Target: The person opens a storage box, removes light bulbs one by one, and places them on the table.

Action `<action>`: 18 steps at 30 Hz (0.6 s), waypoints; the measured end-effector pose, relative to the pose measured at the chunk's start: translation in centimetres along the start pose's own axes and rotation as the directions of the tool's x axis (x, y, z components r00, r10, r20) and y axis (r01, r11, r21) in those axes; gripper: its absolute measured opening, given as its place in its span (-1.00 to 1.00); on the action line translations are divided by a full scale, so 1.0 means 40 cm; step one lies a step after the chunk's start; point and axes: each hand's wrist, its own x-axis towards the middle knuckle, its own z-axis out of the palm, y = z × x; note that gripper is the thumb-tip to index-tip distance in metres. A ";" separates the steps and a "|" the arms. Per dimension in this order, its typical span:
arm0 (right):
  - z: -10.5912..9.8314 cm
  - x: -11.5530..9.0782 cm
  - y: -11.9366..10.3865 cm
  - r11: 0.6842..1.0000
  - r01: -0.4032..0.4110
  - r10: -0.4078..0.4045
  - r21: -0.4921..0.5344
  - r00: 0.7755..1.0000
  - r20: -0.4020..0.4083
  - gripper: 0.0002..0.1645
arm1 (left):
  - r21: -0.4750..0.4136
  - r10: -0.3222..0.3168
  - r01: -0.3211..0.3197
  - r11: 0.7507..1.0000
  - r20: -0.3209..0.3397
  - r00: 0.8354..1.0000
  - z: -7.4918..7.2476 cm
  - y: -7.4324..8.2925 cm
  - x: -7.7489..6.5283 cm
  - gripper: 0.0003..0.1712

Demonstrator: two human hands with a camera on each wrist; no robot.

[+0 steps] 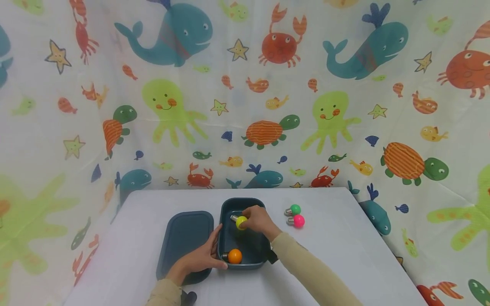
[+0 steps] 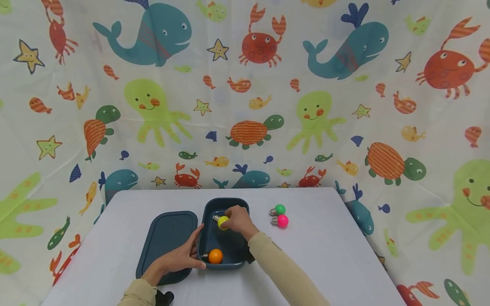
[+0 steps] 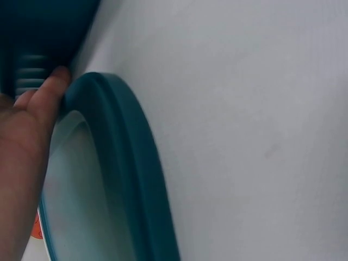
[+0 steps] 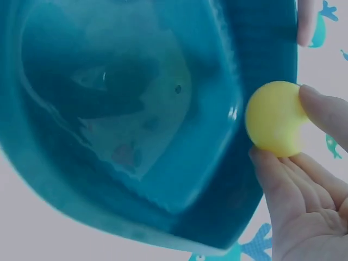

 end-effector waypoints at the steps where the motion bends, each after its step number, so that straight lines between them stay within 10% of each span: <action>1: -0.003 -0.001 0.004 1.000 -0.001 0.001 0.002 1.000 -0.010 -0.48 | 0.004 -0.001 0.001 1.000 -0.001 1.000 0.000 -0.001 0.000 0.37; 18: -0.069 -0.036 0.072 0.983 -0.002 0.029 0.186 0.990 -0.139 -0.35 | 0.002 -0.008 0.008 1.000 -0.015 1.000 0.003 -0.003 0.003 0.41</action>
